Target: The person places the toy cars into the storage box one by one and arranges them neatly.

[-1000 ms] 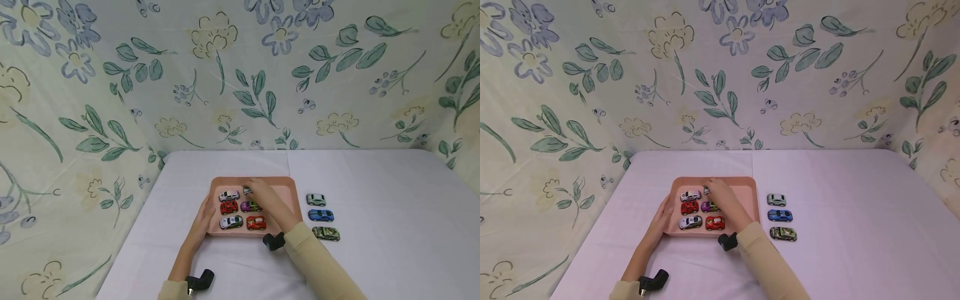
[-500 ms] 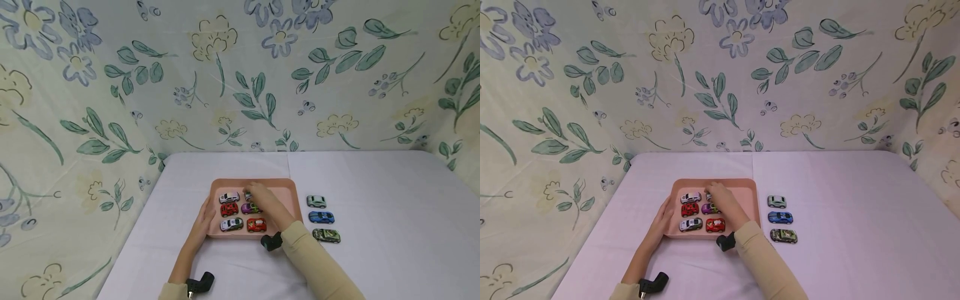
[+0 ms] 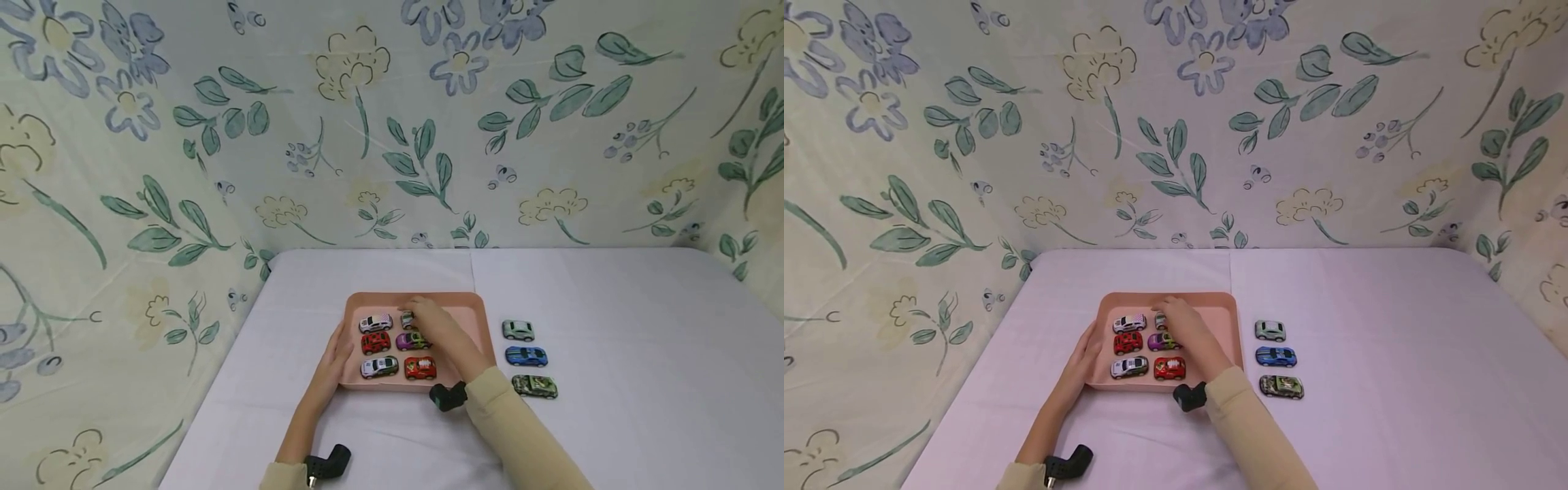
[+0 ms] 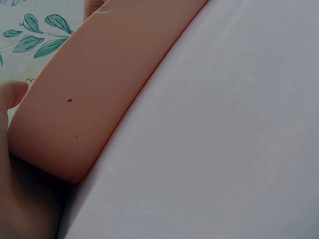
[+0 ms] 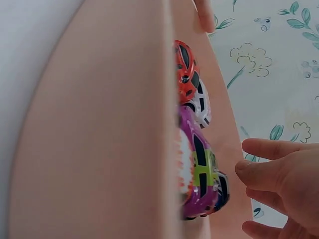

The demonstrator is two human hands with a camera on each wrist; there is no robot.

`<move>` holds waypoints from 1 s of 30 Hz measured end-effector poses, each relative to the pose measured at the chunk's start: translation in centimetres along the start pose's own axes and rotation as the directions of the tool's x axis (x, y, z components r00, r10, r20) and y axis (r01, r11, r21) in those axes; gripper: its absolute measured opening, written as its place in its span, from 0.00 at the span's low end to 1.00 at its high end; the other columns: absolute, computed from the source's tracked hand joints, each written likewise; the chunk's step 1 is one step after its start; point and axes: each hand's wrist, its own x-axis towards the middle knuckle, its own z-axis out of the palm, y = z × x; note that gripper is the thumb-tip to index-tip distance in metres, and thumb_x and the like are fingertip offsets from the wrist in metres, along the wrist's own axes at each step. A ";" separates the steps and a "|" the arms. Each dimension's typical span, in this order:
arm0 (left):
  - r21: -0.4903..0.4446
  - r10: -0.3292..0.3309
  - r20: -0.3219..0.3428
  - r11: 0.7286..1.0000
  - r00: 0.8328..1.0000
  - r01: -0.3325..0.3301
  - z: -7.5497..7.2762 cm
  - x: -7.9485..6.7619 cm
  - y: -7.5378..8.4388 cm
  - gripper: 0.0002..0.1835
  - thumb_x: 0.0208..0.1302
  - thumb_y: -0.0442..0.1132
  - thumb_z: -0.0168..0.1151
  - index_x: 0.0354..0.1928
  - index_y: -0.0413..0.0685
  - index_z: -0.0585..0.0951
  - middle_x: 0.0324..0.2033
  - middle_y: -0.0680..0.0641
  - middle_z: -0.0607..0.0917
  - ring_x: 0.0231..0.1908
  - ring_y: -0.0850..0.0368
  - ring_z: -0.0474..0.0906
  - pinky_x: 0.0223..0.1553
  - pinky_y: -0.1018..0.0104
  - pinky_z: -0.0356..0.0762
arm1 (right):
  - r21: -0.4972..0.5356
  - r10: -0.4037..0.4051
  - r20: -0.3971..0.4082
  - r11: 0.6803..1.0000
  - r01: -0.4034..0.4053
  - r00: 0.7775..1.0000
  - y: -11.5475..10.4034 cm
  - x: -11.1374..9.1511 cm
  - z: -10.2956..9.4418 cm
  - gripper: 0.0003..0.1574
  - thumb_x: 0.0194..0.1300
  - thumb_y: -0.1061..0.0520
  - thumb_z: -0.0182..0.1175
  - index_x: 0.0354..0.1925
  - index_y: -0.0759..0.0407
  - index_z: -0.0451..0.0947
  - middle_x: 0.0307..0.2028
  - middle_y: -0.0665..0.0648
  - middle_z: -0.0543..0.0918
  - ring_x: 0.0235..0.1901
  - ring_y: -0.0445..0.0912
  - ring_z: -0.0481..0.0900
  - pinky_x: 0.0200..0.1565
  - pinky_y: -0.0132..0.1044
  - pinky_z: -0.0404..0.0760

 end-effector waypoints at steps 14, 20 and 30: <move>0.007 -0.007 -0.012 1.000 1.000 0.007 0.0 -0.1 0.1 0.31 0.69 0.51 0.42 0.71 0.60 0.47 0.71 0.46 0.46 0.71 0.44 0.37 0.68 0.42 0.35 | -0.075 -0.035 -0.183 0.997 0.022 0.983 -0.9 -2.6 -1.6 0.22 0.65 0.54 0.51 0.58 0.51 0.71 0.59 0.52 0.73 0.61 0.51 0.68 0.63 0.50 0.65; 0.017 -0.008 -0.016 1.000 1.000 0.008 0.1 0.0 0.0 0.31 0.69 0.51 0.42 0.71 0.59 0.48 0.71 0.46 0.46 0.71 0.44 0.37 0.68 0.41 0.36 | -0.123 -0.057 -0.226 0.992 0.030 0.973 -0.9 -4.2 -1.7 0.29 0.67 0.46 0.48 0.64 0.51 0.64 0.66 0.55 0.63 0.66 0.54 0.59 0.66 0.56 0.56; 0.022 -0.011 -0.014 1.000 1.000 0.012 0.1 0.0 0.2 0.31 0.69 0.52 0.42 0.71 0.60 0.47 0.71 0.46 0.46 0.71 0.43 0.37 0.68 0.41 0.36 | -0.236 -0.124 -0.322 0.971 0.048 0.938 -0.1 -6.9 -1.7 0.37 0.62 0.40 0.53 0.66 0.51 0.59 0.67 0.56 0.60 0.67 0.54 0.56 0.66 0.57 0.52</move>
